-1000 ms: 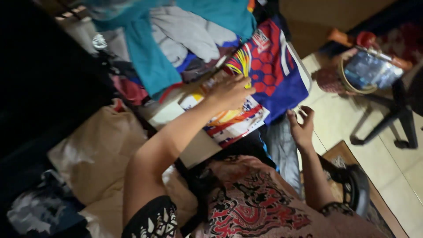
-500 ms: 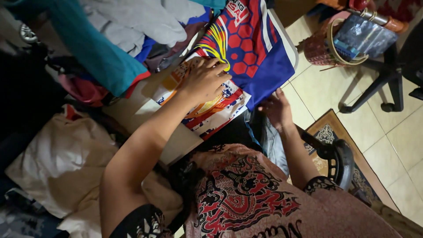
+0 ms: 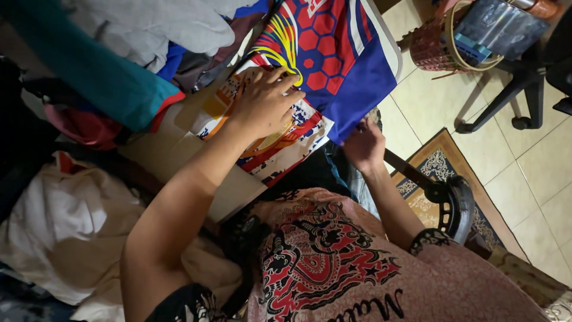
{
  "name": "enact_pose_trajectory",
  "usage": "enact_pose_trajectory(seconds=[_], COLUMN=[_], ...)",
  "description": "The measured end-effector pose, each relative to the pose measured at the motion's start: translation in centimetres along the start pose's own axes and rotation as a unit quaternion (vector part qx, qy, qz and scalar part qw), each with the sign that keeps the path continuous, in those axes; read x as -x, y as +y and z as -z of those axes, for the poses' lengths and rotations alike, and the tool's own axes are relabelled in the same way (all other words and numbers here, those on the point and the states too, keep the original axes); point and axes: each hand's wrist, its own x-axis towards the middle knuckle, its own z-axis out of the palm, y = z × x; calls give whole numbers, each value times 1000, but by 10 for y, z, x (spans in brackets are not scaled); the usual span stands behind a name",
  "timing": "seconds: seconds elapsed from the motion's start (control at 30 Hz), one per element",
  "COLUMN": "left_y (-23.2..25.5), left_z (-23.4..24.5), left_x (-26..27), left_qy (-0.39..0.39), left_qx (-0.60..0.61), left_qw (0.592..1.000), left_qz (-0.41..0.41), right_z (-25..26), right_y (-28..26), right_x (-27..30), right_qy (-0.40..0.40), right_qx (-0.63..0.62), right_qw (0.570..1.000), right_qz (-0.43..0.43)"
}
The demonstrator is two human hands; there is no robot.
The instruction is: The person folds a jersey and a t-shirt by hand, smoothing the fabric and tucking the sleeves before placing them into an open suitcase.
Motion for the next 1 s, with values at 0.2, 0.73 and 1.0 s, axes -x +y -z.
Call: enact_pose_trajectory(seconds=[0.2, 0.73, 1.0], left_y=[0, 0, -4], left_z=[3, 10, 3], left_x=[-3, -8, -4], left_qy=[-4, -6, 9], left_qx=[-4, -4, -16], left_qw=[1000, 1000, 1000], left_qz=[-3, -5, -1], right_z=[-11, -85, -172], right_y=[-22, -63, -67], right_x=[25, 28, -32], right_qy=[42, 5, -97], right_qx=[-49, 136, 172], right_qw=[998, 954, 963], right_qz=[-1, 268, 182])
